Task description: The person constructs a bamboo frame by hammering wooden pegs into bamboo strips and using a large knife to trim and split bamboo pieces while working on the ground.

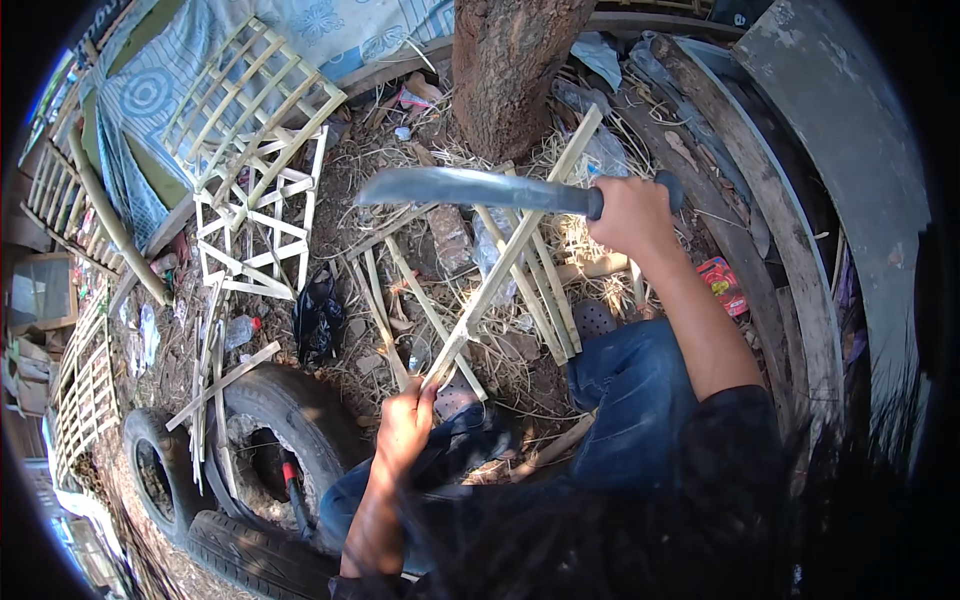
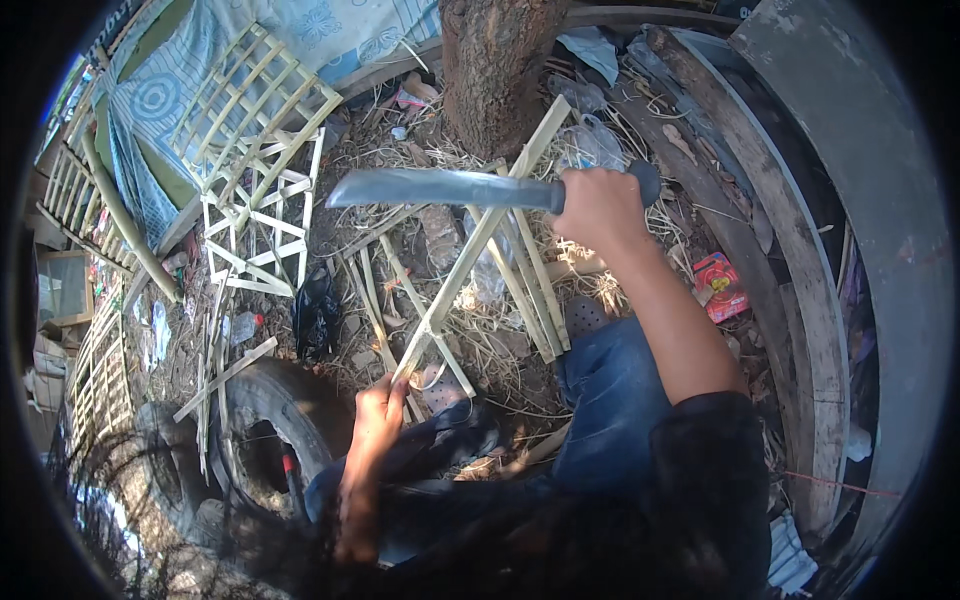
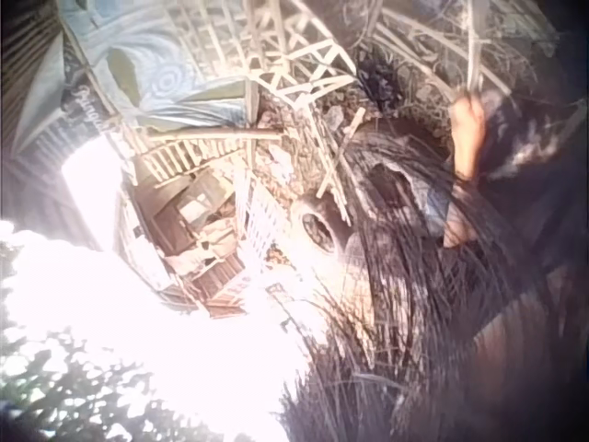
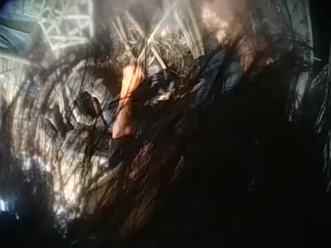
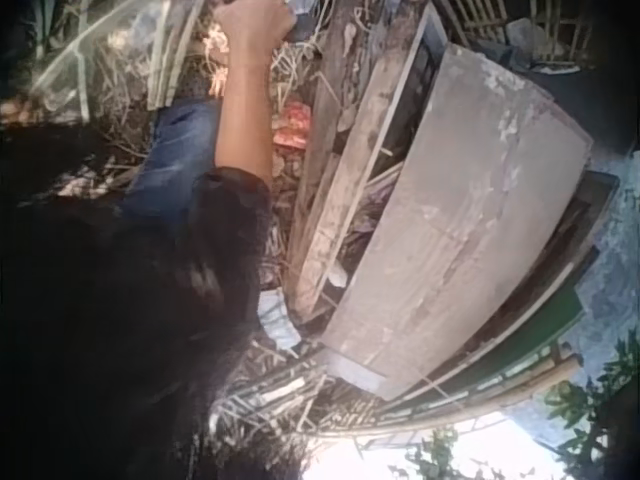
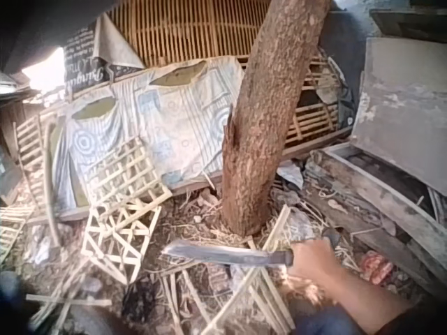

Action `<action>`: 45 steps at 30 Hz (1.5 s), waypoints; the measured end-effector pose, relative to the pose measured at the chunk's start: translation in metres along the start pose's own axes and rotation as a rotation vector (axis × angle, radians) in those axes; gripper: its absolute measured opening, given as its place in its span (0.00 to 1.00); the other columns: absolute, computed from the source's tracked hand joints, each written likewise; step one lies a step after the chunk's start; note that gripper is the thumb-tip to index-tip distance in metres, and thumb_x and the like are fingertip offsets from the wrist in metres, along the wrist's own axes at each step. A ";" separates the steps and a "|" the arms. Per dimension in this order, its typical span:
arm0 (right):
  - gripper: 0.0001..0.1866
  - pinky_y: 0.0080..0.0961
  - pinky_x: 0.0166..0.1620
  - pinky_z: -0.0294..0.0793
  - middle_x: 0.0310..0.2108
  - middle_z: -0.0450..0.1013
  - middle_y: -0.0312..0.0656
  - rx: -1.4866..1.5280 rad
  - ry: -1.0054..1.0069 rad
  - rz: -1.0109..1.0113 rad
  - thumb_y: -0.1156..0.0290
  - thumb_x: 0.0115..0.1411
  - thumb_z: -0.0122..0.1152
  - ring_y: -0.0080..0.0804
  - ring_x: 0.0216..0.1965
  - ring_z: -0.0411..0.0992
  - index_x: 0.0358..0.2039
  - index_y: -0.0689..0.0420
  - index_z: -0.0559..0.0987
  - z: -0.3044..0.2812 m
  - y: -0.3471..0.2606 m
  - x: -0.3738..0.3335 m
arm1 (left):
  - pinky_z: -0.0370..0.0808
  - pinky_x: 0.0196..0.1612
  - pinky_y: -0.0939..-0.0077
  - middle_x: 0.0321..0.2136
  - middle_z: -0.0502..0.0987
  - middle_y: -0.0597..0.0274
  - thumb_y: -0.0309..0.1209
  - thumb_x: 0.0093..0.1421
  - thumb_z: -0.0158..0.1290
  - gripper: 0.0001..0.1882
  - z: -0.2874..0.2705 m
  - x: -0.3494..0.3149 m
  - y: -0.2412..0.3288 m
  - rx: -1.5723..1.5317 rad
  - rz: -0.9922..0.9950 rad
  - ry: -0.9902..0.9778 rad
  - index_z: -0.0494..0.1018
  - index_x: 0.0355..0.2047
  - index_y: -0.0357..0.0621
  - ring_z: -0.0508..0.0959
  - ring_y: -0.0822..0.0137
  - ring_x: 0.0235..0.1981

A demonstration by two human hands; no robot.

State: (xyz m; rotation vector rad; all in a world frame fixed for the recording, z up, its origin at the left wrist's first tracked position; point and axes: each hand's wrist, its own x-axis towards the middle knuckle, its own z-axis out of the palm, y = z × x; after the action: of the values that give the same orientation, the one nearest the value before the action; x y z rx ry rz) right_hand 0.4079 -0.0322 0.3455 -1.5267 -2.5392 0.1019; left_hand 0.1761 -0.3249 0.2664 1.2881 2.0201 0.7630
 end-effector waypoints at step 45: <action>0.13 0.45 0.39 0.75 0.27 0.77 0.51 0.112 0.234 0.606 0.62 0.43 0.64 0.52 0.34 0.76 0.29 0.55 0.81 0.016 0.128 -0.042 | 0.67 0.24 0.61 0.15 0.69 0.49 0.39 0.66 0.46 0.17 0.030 0.019 0.004 -0.065 0.039 -0.194 0.68 0.30 0.34 0.71 0.62 0.17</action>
State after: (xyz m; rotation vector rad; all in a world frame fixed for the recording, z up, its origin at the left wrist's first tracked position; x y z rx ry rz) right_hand 0.5350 -0.0081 0.3064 -2.0644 -1.7968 0.1305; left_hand 0.1953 -0.3018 0.2467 1.3147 1.8073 0.6872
